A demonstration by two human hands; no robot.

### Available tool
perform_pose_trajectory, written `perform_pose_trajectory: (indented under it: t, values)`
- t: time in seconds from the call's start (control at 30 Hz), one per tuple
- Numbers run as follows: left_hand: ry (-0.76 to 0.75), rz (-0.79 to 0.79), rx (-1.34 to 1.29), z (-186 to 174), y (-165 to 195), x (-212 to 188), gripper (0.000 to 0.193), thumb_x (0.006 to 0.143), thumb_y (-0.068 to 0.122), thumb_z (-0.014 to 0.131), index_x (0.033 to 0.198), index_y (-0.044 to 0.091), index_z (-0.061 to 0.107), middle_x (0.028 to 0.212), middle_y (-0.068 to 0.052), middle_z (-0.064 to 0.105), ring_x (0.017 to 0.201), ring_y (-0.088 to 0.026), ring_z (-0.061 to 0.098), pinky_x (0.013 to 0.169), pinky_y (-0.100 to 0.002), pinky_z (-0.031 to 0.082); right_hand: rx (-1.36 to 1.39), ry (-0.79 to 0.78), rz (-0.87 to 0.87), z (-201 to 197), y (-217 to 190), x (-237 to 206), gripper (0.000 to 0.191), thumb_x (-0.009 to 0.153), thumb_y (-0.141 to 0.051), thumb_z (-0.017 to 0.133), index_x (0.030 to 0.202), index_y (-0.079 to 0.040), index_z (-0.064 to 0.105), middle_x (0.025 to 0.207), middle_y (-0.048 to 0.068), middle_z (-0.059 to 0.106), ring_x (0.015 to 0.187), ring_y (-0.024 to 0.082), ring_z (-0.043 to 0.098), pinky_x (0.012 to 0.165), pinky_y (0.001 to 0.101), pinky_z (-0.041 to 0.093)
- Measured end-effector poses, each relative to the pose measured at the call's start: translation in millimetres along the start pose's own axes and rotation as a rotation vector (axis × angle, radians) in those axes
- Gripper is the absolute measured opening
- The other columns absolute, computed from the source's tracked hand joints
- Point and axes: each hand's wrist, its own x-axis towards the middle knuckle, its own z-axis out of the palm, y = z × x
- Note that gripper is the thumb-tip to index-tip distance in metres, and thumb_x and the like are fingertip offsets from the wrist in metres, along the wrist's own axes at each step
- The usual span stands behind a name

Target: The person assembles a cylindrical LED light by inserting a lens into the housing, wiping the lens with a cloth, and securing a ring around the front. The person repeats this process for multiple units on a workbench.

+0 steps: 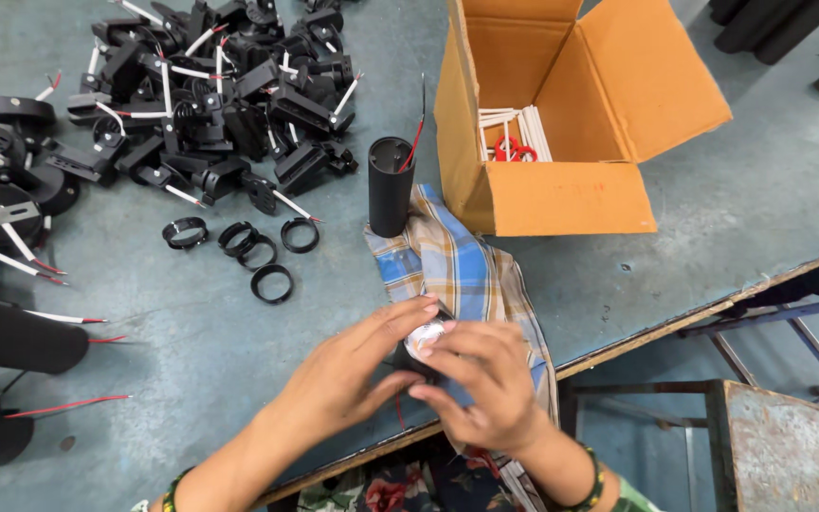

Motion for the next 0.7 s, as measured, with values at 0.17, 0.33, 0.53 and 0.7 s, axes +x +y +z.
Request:
perform_pose_trajectory:
  t: [0.17, 0.33, 0.53, 0.7]
  values:
    - [-0.018, 0.001, -0.112, 9, 4, 8, 0.075, 0.082, 0.013, 0.080, 0.149, 0.008, 0.047, 0.156, -0.014, 0.051, 0.142, -0.033, 0.052, 0.111, -0.040, 0.047, 0.171, -0.131, -0.018, -34, 38, 0, 0.047, 0.077, -0.026, 0.091, 0.114, -0.008, 0.068, 0.125, 0.011, 0.067, 0.123, 0.032, 0.066, 0.103, 0.0401, 0.053]
    - [-0.001, -0.092, -0.332, -1, 19, 33, 0.078, 0.086, 0.023, 0.072, 0.154, 0.006, 0.039, 0.157, -0.018, 0.048, 0.147, -0.035, 0.044, 0.118, -0.045, 0.034, 0.248, -0.090, 0.123, -41, 59, -23, 0.063, 0.075, -0.030, 0.094, 0.123, -0.004, 0.062, 0.134, 0.015, 0.063, 0.125, 0.030, 0.065, 0.106, 0.0403, 0.054]
    - [-0.058, -0.231, 0.078, 15, 52, 91, 0.061, 0.099, 0.040, 0.046, 0.152, 0.010, 0.047, 0.154, -0.013, 0.053, 0.145, -0.031, 0.046, 0.117, -0.044, 0.037, 0.610, -0.140, 0.536, -1, 79, -55, 0.067, 0.069, -0.021, 0.093, 0.124, -0.001, 0.061, 0.137, 0.018, 0.060, 0.122, 0.027, 0.063, 0.099, 0.0379, 0.054]
    - [-0.257, 0.019, 0.523, 70, 65, 146, 0.061, 0.101, 0.049, 0.042, 0.132, -0.001, 0.058, 0.133, -0.019, 0.062, 0.131, -0.037, 0.051, 0.109, -0.057, 0.032, 0.729, -0.460, 0.839, 18, 101, -105, 0.048, 0.081, -0.017, 0.080, 0.123, -0.003, 0.062, 0.125, 0.011, 0.067, 0.115, 0.022, 0.066, 0.095, 0.0371, 0.054]
